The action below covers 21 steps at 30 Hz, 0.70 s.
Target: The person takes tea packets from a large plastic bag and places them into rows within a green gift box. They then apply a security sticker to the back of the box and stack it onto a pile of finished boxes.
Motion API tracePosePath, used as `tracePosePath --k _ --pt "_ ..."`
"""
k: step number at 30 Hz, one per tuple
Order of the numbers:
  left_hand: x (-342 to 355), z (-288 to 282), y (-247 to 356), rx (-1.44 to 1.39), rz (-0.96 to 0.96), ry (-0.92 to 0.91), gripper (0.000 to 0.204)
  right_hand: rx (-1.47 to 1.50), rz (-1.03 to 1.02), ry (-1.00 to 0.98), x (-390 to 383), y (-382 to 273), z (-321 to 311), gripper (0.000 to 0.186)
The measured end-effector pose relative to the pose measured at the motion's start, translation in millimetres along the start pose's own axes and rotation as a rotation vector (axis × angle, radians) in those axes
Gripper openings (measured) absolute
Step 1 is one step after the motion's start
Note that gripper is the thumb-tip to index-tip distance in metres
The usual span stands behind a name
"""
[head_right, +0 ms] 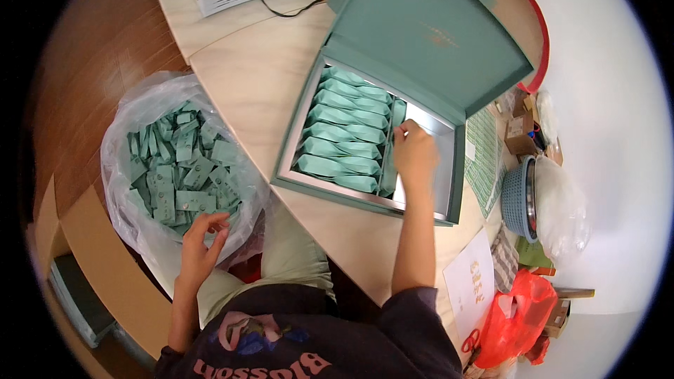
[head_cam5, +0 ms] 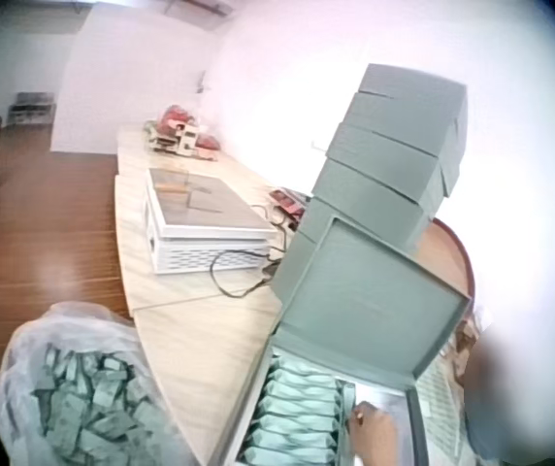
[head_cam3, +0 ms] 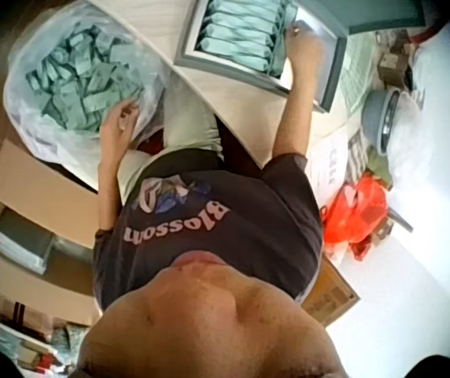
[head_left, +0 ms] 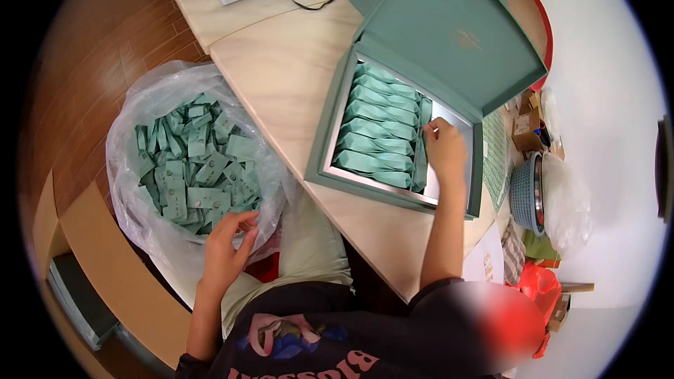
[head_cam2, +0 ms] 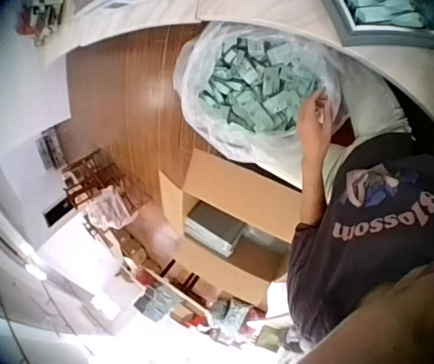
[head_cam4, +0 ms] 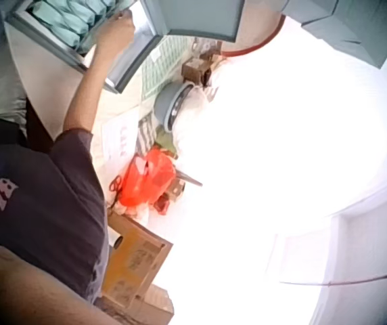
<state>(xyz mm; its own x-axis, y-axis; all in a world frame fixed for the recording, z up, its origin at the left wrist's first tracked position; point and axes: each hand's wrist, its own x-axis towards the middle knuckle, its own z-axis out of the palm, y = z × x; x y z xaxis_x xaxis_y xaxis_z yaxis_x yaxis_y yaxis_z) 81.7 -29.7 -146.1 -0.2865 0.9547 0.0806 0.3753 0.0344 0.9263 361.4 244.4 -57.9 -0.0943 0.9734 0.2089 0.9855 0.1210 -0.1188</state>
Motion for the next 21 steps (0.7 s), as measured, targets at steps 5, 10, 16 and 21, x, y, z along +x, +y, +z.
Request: tracePosePath --k 5,10,16,21 --pt "-6 -8 -33 -0.002 -0.034 0.044 0.026 -0.17 -0.204 0.102 8 10 -18 0.031" --pt "-23 -15 -129 0.265 -0.183 0.198 0.036 0.437 -0.271 0.102 -78 -113 -34 0.015" --pt "-54 -42 -202 0.236 -0.447 0.67 0.056 0.796 -0.619 -0.5 -182 -248 85 0.011" --pt "-55 -52 -204 0.105 -0.509 0.716 0.054 0.643 -0.679 -0.742 -198 -288 255 0.046"
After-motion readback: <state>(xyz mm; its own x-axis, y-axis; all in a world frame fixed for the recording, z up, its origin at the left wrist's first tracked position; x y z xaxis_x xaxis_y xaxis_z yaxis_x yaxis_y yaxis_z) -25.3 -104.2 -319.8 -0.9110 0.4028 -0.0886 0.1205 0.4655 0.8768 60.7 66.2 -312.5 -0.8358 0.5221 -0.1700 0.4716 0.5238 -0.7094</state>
